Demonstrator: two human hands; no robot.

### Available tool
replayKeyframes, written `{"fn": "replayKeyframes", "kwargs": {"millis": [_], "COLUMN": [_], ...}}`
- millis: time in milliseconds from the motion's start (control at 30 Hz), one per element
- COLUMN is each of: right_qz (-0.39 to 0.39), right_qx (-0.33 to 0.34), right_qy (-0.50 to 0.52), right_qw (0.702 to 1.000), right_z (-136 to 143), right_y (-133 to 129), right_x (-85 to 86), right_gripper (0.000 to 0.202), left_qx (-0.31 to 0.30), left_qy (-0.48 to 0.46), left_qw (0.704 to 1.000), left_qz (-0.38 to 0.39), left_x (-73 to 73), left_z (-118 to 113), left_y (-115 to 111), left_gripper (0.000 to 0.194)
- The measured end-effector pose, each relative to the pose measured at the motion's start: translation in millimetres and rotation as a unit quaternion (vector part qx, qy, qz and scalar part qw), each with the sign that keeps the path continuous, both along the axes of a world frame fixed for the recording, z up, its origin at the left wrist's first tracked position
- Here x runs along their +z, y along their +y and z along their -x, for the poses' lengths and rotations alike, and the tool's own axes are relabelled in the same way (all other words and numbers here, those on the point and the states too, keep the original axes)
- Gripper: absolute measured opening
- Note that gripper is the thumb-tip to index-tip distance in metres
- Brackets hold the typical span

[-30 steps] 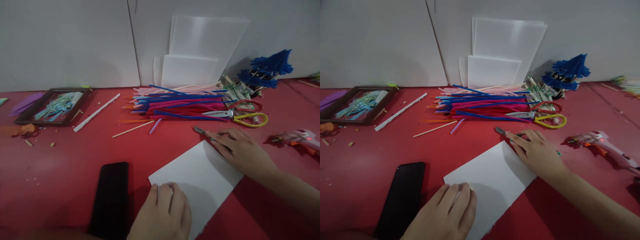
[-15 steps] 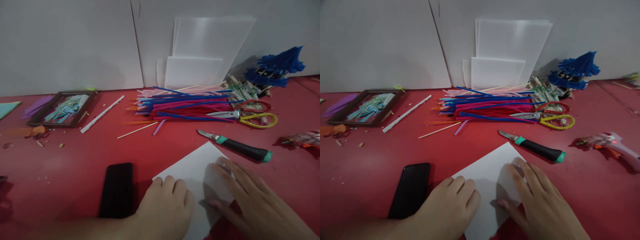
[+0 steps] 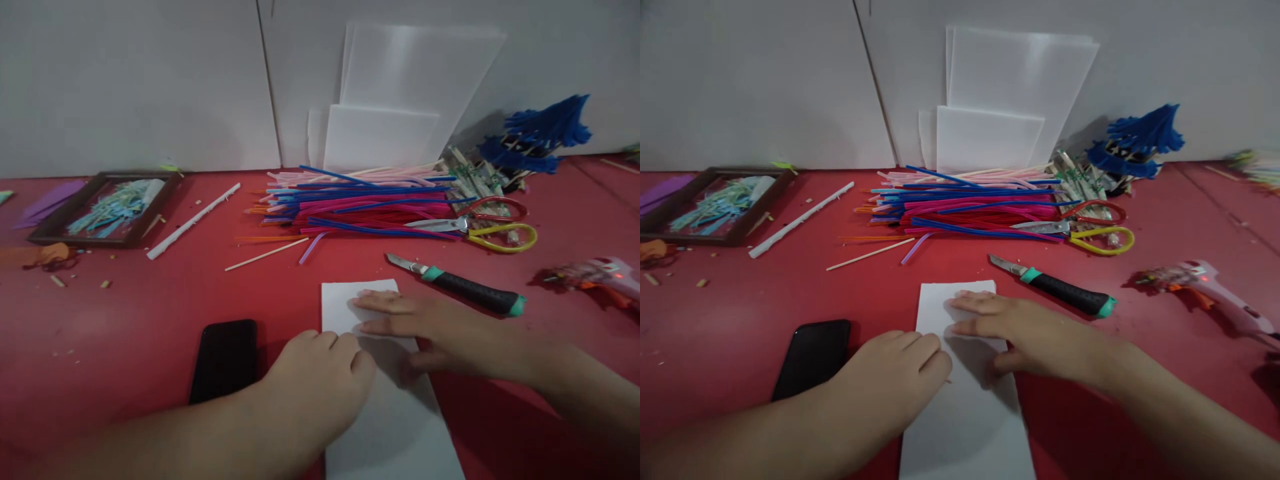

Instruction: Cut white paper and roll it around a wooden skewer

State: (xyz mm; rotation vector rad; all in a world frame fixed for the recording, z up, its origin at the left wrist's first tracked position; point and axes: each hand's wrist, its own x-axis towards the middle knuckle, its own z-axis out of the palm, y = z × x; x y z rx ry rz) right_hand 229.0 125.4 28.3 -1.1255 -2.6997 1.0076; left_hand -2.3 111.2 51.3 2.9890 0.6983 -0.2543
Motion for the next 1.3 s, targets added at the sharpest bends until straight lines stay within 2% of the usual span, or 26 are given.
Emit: {"fn": "replayKeyframes", "kwargs": {"millis": [133,267,367,500,667,900,1067,1233,1300], "right_qz": [0.025,0.009,-0.062,-0.155,-0.206,-0.226,-0.232,-0.215,-0.215], "right_qx": [0.017,0.004,-0.022,-0.064,-0.088,-0.105,-0.094,-0.090,-0.082], "right_qy": [0.023,0.074,0.137,0.184,0.193,0.225,0.238,0.221,0.212], "right_qw": [0.999,0.997,0.988,0.968,0.955,0.942,0.939,0.947,0.950], "right_z": [4,4,6,18,34,38,39,33,31], "right_y": [19,21,10,-15,-35,-33,-31,-35,-39], "right_x": [-1.5,-5.7,-10.8,-14.4,-17.4,-26.0,-28.2,-25.2,-22.9], "right_gripper": [0.065,0.046,0.035,0.008,0.015,0.014,0.014,0.012,0.012], "left_qx": [0.018,0.039,0.045,0.046,0.048,0.060,0.062,0.047,0.011], "left_qy": [0.016,0.022,0.017,0.010,0.008,0.001,0.001,-0.004,-0.074], "left_qw": [0.999,0.998,0.998,0.998,0.997,0.995,0.995,0.998,0.996], "left_qz": [0.024,0.035,0.044,0.052,0.067,0.079,0.073,0.029,-0.040], "left_x": [-0.2,-1.5,-2.5,-2.3,0.7,1.5,0.2,4.2,2.7], "left_z": [-1,0,1,3,4,1,3,7,11], "left_y": [8,10,10,10,11,12,14,-10,-27], "left_gripper": [0.006,0.012,0.015,0.020,0.028,0.029,0.020,0.017,0.009]}}
